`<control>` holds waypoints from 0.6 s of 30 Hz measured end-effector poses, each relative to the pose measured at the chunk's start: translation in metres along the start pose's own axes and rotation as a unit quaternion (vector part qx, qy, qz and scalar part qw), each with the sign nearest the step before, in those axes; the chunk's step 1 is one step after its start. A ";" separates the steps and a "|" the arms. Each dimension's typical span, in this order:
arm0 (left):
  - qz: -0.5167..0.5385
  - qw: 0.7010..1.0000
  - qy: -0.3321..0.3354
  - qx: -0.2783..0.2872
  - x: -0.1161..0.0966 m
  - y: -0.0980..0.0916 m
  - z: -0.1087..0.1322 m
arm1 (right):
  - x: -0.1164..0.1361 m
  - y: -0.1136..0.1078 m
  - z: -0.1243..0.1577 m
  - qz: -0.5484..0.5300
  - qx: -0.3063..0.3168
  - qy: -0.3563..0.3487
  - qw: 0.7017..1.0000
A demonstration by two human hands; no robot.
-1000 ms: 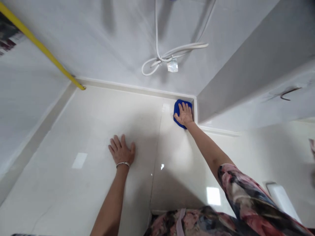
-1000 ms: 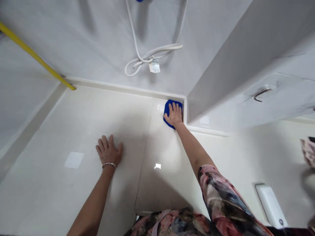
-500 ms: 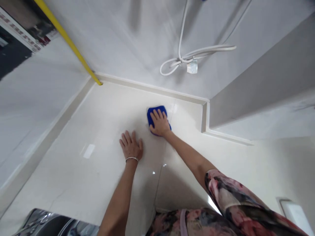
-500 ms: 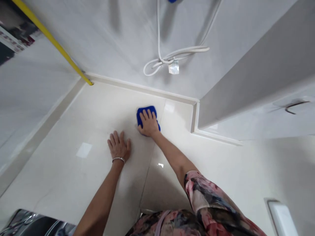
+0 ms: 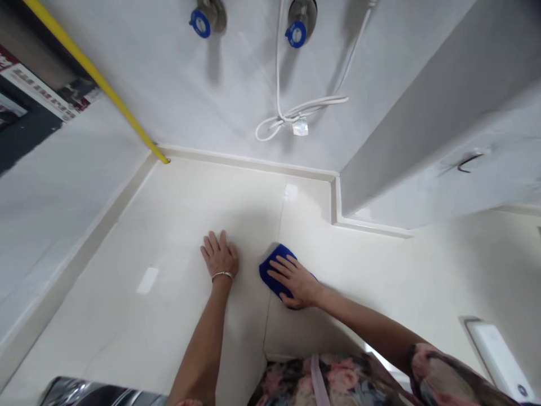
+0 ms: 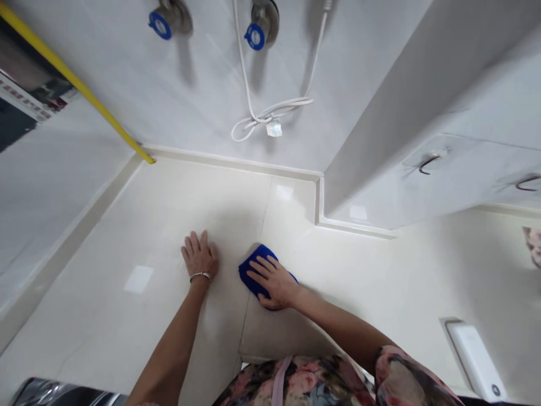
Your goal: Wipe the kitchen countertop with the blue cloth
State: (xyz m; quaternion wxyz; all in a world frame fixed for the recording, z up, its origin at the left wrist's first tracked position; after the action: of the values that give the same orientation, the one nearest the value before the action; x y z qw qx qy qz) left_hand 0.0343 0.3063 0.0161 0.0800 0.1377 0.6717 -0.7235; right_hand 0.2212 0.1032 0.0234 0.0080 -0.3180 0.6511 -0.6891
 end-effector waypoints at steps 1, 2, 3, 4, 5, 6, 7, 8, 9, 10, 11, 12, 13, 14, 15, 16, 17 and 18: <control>0.002 1.000 0.001 -0.001 0.000 0.000 0.000 | -0.008 -0.003 0.000 0.004 -0.005 0.008 1.000; 0.003 1.000 0.002 -0.001 0.000 0.001 0.001 | -0.019 -0.007 -0.005 0.012 -0.014 0.023 1.000; 0.003 1.000 0.001 0.000 0.000 0.001 0.001 | -0.033 -0.013 -0.012 0.023 -0.026 0.046 0.998; 0.004 1.000 -0.002 0.003 0.000 0.001 0.001 | -0.049 -0.018 -0.023 0.035 -0.038 0.072 0.996; 0.004 1.000 -0.004 0.007 0.000 0.001 0.001 | -0.068 -0.025 -0.034 0.048 -0.050 0.100 0.993; 0.005 1.000 -0.007 0.011 0.000 0.001 0.001 | -0.087 -0.032 -0.046 0.059 -0.059 0.123 0.989; 0.006 1.000 -0.008 0.015 0.000 0.001 0.002 | -0.108 -0.040 -0.057 0.070 -0.066 0.142 0.985; 0.005 1.000 -0.008 0.018 0.001 0.001 0.002 | -0.129 -0.049 -0.068 0.081 -0.071 0.158 0.982; 0.004 1.000 -0.008 0.020 0.001 0.002 0.002 | -0.149 -0.058 -0.077 0.091 -0.077 0.175 0.977; 0.002 1.000 -0.008 0.022 0.002 0.002 0.002 | -0.169 -0.068 -0.086 0.101 -0.083 0.194 0.972; 0.000 1.000 -0.008 0.023 0.003 0.003 0.002 | -0.188 -0.077 -0.094 0.111 -0.091 0.215 0.966; -0.004 1.000 -0.007 0.024 0.003 0.003 0.002 | -0.205 -0.087 -0.102 0.121 -0.101 0.239 0.958; -0.008 1.000 -0.006 0.024 0.004 0.004 0.002 | -0.220 -0.095 -0.109 0.130 -0.113 0.262 0.950; -0.011 1.000 -0.005 0.026 0.005 0.004 0.003 | -0.233 -0.101 -0.116 0.137 -0.125 0.283 0.941; -0.015 0.999 -0.003 0.029 0.005 0.005 0.003 | -0.242 -0.106 -0.122 0.143 -0.137 0.300 0.933; -0.019 0.999 -0.003 0.031 0.005 0.005 0.003 | -0.248 -0.109 -0.127 0.148 -0.148 0.314 0.926; -0.022 0.999 -0.004 0.034 0.005 0.005 0.003 | -0.250 -0.109 -0.131 0.151 -0.157 0.323 0.921; -0.025 0.999 -0.006 0.036 0.005 0.005 0.003 | -0.249 -0.108 -0.134 0.154 -0.162 0.325 0.919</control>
State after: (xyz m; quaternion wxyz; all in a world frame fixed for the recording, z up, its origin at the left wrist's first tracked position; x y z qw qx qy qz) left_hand 0.0308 0.3028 0.0105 0.0605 0.1192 0.6483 -0.7496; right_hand 0.4036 0.3449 0.0213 -0.1496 0.0304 0.7616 -0.6298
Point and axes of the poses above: each hand's wrist, its own z-axis away from the middle knuckle, its own y-axis out of the palm, x = y × z, the point moved 2 cm from there along -z, towards the middle knuckle, and after that the axes turned 10 degrees about -y, right-handed, at the moved point
